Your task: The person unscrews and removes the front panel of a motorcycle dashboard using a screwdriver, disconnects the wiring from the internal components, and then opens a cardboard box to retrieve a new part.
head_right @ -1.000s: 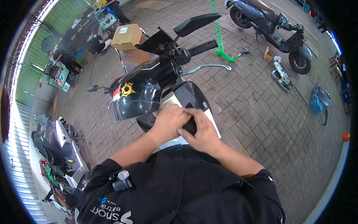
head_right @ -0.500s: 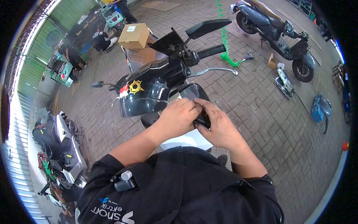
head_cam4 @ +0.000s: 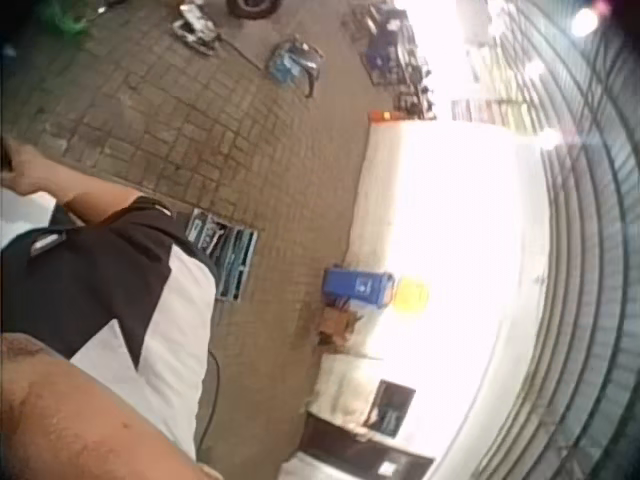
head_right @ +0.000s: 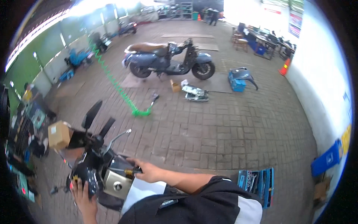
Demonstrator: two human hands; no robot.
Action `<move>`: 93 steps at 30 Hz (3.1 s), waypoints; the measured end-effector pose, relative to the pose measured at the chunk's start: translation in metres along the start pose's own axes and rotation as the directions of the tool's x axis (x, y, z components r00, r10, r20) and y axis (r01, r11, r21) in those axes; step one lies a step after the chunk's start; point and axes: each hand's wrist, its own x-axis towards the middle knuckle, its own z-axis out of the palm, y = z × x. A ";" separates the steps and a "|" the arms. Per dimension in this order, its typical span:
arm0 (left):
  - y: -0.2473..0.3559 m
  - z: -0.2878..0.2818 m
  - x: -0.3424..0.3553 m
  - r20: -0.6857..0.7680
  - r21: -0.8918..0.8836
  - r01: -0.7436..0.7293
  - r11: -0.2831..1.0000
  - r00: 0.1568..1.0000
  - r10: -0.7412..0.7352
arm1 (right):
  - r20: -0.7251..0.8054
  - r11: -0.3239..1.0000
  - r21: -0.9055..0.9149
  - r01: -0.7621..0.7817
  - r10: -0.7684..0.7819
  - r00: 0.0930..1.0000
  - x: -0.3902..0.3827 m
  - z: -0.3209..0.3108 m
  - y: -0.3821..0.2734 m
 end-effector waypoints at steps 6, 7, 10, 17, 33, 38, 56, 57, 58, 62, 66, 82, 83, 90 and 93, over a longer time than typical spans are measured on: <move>0.002 0.016 -0.012 -0.023 -0.114 -0.169 0.979 0.986 0.167 | -0.068 0.996 0.062 0.058 -0.054 0.996 -0.011 -0.010 0.001; 0.011 0.009 -0.019 -0.035 -0.147 -0.201 0.969 0.980 0.198 | -0.061 0.998 0.051 0.039 -0.036 0.997 -0.012 -0.011 0.002; 0.019 -0.003 -0.042 -0.073 -0.187 -0.138 0.973 0.989 0.126 | -0.066 0.999 0.026 0.027 -0.025 0.998 -0.014 -0.007 0.011; -0.007 -0.020 -0.034 -0.014 -0.222 -0.190 0.956 0.981 0.192 | -0.040 1.000 0.004 0.001 0.000 0.999 -0.016 -0.011 0.010; 0.006 -0.042 0.012 0.132 -0.461 0.091 0.883 0.991 -0.033 | 0.018 0.998 -0.057 -0.002 0.003 1.000 -0.015 -0.015 -0.001; -0.016 -0.021 -0.064 0.118 -0.601 0.242 0.762 0.969 -0.216 | -0.015 0.943 0.027 0.332 -0.331 0.943 0.007 0.008 0.028; 0.019 0.179 -0.327 0.521 -0.110 0.960 -0.259 -0.166 -0.837 | 0.889 0.988 0.061 -0.141 0.010 0.459 0.051 0.092 -0.005; 0.016 0.199 -0.332 0.487 -0.094 0.955 -0.280 -0.201 -0.850 | 0.894 0.994 0.013 -0.106 0.036 0.446 0.053 0.097 -0.001; 0.014 0.217 -0.336 0.491 -0.106 0.945 -0.311 -0.222 -0.842 | 0.892 0.994 -0.035 -0.106 0.079 0.445 0.053 0.102 -0.006; 0.002 0.277 -0.310 0.572 0.018 0.902 -0.432 -0.364 -0.735 | 0.874 0.996 -0.075 0.039 0.047 0.483 0.057 0.098 -0.002; -0.007 0.333 -0.278 0.640 0.071 0.850 -0.522 -0.441 -0.630 | 0.804 0.960 -0.273 -0.064 0.264 0.533 0.051 0.076 -0.002; 0.033 0.587 -0.215 0.807 -0.257 0.726 -0.638 -0.201 -0.555 | 0.613 0.811 -0.460 -0.361 0.585 0.531 0.003 0.073 -0.005; 0.036 0.580 -0.205 0.860 -0.243 0.760 -0.602 -0.119 -0.497 | 0.601 0.803 -0.442 -0.400 0.596 0.532 -0.009 0.072 -0.003; 0.034 0.521 -0.232 0.854 -0.327 0.899 -0.292 0.149 -0.498 | 0.480 0.812 -0.470 -0.345 0.563 0.672 -0.007 0.108 -0.027; 0.046 0.446 -0.244 0.729 -0.580 0.694 -0.427 0.210 -0.651 | 0.694 0.916 -0.375 -0.140 0.378 0.613 0.008 0.125 -0.013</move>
